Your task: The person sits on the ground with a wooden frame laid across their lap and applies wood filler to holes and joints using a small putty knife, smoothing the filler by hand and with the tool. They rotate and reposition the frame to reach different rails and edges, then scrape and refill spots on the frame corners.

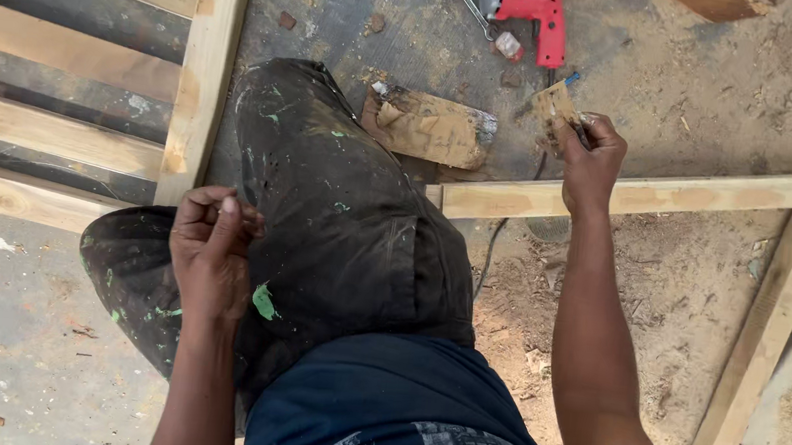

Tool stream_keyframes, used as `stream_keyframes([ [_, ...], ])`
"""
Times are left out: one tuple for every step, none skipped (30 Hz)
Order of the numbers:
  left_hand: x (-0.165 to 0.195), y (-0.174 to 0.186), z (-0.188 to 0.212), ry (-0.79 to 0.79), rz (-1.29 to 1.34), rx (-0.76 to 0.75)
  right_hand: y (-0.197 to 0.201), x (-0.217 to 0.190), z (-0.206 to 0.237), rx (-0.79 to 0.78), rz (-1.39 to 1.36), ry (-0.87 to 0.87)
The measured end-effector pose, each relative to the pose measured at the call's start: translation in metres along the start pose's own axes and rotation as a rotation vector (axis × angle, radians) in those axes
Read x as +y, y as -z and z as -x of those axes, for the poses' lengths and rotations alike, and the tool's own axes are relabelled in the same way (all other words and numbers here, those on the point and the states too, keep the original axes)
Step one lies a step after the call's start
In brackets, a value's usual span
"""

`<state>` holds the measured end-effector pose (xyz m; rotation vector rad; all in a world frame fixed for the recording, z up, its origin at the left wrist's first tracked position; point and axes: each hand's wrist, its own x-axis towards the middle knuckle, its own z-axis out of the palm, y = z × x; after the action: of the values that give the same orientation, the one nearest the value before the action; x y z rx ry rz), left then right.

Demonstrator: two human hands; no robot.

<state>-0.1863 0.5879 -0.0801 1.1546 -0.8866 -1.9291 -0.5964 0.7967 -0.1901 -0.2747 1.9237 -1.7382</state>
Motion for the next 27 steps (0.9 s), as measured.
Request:
stream_keyframes([
  [0.005,0.012,0.001,-0.016,0.024,0.024,0.014,0.0,-0.001,0.0,0.153,-0.085],
  [0.008,0.02,0.001,-0.022,0.049,0.043,0.022,0.002,-0.002,-0.007,0.303,-0.166],
  [0.009,0.029,0.0,-0.032,0.076,0.064,0.019,0.009,0.001,-0.11,0.528,-0.063],
  [0.01,0.036,-0.001,-0.046,0.104,0.083,0.012,0.017,0.004,-0.215,0.75,0.049],
  [0.009,0.043,-0.001,-0.041,0.114,0.123,0.005,0.022,0.003,-0.322,0.97,0.172],
  [0.009,0.049,0.0,-0.037,0.123,0.165,-0.007,0.028,0.002,-0.365,1.036,0.433],
  [0.008,0.054,0.002,-0.03,0.131,0.209,-0.022,0.037,0.004,-0.409,1.089,0.696],
  [0.006,0.058,0.003,-0.041,0.155,0.2,-0.036,0.044,0.0,-0.424,1.139,0.666],
  [0.004,0.062,0.004,-0.051,0.177,0.19,-0.052,0.051,-0.006,-0.439,1.189,0.634],
  [0.002,0.064,0.006,-0.059,0.199,0.179,-0.065,0.055,-0.011,-0.453,1.241,0.6],
  [0.0,0.067,0.008,-0.065,0.181,0.191,-0.075,0.058,-0.015,-0.454,1.223,0.614],
  [-0.001,0.068,0.01,-0.073,0.164,0.201,-0.086,0.062,-0.019,-0.453,1.205,0.631],
  [-0.003,0.069,0.011,-0.083,0.149,0.211,-0.095,0.064,-0.024,-0.453,1.187,0.65],
  [-0.004,0.07,0.013,-0.08,0.164,0.214,-0.102,0.067,-0.026,-0.458,1.222,0.621],
  [-0.005,0.07,0.014,-0.075,0.178,0.22,-0.108,0.07,-0.027,-0.466,1.257,0.589],
  [-0.005,0.07,0.015,-0.072,0.189,0.223,-0.113,0.072,-0.028,-0.47,1.289,0.558],
  [-0.006,0.071,0.016,-0.066,0.185,0.236,-0.117,0.075,-0.028,-0.455,1.254,0.557],
  [-0.006,0.071,0.017,-0.057,0.181,0.249,-0.121,0.077,-0.027,-0.44,1.22,0.554],
  [-0.007,0.072,0.018,-0.044,0.176,0.263,-0.124,0.079,-0.025,-0.427,1.187,0.547],
  [-0.007,0.072,0.019,-0.041,0.182,0.267,-0.127,0.081,-0.024,-0.443,1.203,0.478],
  [-0.008,0.073,0.02,-0.034,0.185,0.273,-0.131,0.083,-0.022,-0.461,1.218,0.405],
  [-0.008,0.073,0.02,-0.023,0.188,0.278,-0.134,0.083,-0.019,-0.476,1.235,0.327],
  [-0.009,0.074,0.02,-0.011,0.185,0.285,-0.137,0.084,-0.016,-0.478,1.231,0.357],
  [-0.01,0.075,0.019,-0.014,0.182,0.289,-0.141,0.083,-0.013,-0.477,1.218,0.401],
  [-0.011,0.075,0.019,-0.019,0.177,0.292,-0.146,0.081,-0.011,-0.474,1.203,0.445],
  [-0.011,0.076,0.018,-0.021,0.182,0.284,-0.149,0.077,-0.008,-0.508,1.211,0.465],
  [-0.011,0.076,0.018,-0.018,0.184,0.28,-0.151,0.072,-0.005,-0.546,1.22,0.479],
])
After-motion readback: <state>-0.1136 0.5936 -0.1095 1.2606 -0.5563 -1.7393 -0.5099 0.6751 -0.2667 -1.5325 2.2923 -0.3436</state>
